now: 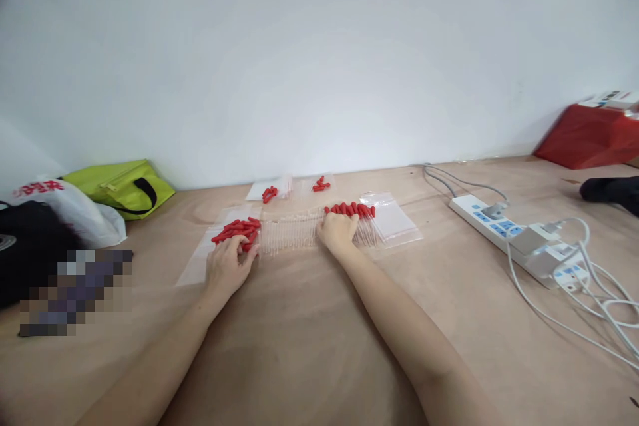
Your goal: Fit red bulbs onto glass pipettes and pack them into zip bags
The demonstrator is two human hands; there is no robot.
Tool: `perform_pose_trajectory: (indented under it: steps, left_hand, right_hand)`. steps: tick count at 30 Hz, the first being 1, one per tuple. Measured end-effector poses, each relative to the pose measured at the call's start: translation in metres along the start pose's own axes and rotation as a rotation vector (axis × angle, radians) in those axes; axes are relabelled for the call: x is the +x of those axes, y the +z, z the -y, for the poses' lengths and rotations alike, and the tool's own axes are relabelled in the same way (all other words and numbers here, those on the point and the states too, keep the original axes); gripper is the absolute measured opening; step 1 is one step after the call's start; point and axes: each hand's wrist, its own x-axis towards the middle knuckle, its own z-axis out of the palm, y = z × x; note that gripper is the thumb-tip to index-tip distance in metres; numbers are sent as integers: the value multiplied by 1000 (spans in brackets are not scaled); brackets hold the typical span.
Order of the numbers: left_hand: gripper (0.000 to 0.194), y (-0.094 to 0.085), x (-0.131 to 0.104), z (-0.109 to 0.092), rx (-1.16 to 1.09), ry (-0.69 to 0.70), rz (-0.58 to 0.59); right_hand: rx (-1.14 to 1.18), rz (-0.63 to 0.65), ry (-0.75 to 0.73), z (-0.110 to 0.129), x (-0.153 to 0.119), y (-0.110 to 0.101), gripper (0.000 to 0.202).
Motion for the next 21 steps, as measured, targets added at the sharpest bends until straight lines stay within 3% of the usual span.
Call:
perform_pose_trajectory:
  steps: [4, 10, 16, 21]
  left_hand:
    - [21, 2, -2, 3, 116, 87, 21]
    - [19, 0, -5, 4, 107, 124, 0]
    - [13, -1, -6, 2, 98, 58, -38]
    - [13, -6, -9, -10, 31, 43, -139]
  right_hand:
    - [-3, 50, 11, 2, 2, 0, 24]
    - [-24, 57, -45, 7, -1, 1, 24]
    - [18, -149, -128, -5, -17, 3, 26]
    - [194, -292, -421, -38, -45, 8, 24]
